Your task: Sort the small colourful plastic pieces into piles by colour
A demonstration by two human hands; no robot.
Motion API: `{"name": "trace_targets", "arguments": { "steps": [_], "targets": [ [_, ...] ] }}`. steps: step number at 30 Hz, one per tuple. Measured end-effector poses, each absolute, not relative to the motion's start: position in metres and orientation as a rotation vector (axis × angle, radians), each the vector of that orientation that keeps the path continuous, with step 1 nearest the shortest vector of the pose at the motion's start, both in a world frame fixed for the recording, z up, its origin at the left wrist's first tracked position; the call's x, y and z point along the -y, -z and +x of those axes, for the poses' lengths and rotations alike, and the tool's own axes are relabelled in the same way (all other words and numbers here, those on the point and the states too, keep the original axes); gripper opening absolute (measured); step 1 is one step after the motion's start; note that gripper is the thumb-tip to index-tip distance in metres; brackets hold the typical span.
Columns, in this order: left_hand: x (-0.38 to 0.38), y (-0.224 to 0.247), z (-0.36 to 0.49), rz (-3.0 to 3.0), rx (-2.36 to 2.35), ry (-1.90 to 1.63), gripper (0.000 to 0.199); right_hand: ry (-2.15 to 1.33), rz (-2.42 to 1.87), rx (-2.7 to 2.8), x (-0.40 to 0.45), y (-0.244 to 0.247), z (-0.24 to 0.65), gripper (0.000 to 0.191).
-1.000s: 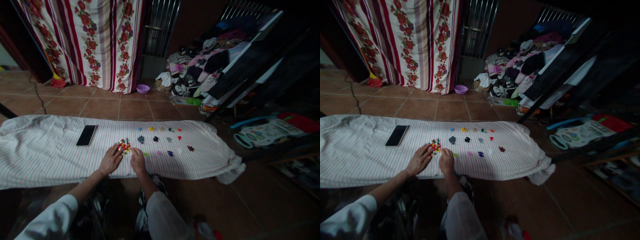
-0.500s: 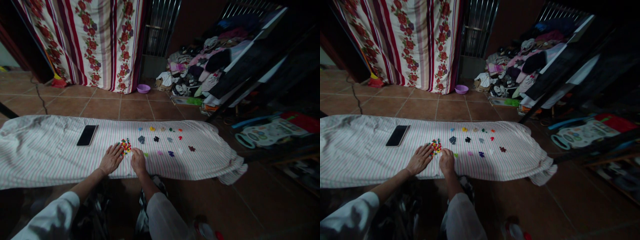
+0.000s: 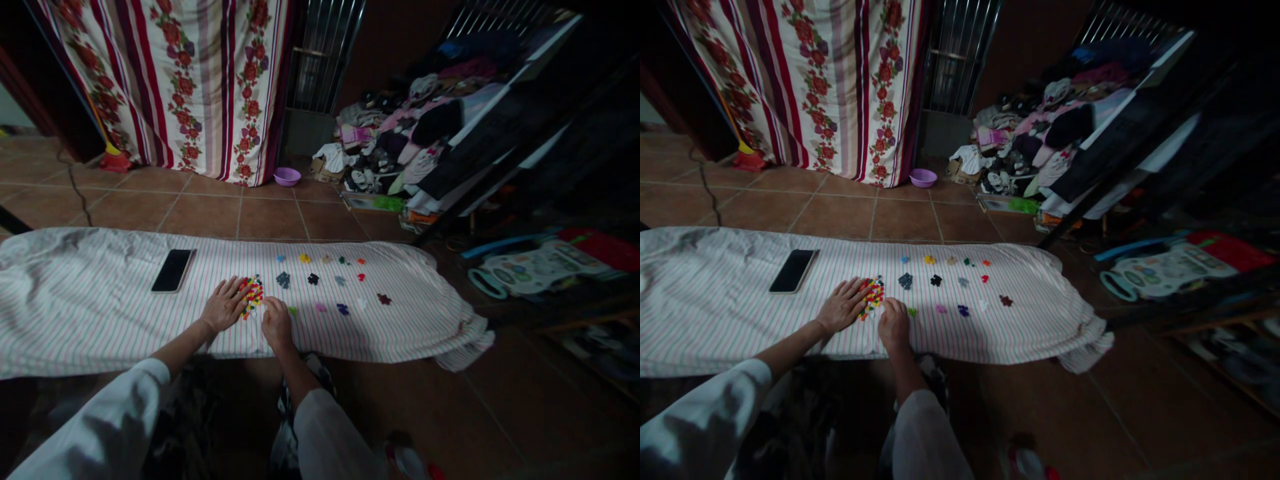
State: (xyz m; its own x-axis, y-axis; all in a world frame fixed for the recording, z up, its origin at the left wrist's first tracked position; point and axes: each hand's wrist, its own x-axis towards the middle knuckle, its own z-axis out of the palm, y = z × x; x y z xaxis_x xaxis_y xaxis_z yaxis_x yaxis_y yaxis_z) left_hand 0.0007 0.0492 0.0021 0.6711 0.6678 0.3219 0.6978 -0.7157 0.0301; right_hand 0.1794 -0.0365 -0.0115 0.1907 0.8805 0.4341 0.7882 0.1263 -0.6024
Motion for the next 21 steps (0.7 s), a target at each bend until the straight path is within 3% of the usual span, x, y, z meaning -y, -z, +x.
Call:
{"name": "trace_targets", "arguments": {
  "steps": [12, 21],
  "targets": [
    [-0.026, 0.009, -0.023, -2.712, 1.176, 0.602, 0.049, -0.107, -1.687, 1.647, 0.036, 0.014, 0.179, 0.042],
    [-0.029, -0.005, 0.013, -2.77, 1.01, 0.518, 0.05, -0.14, -1.643, 1.803, 0.038, 0.006, 0.182, 0.05]
  ]
}}
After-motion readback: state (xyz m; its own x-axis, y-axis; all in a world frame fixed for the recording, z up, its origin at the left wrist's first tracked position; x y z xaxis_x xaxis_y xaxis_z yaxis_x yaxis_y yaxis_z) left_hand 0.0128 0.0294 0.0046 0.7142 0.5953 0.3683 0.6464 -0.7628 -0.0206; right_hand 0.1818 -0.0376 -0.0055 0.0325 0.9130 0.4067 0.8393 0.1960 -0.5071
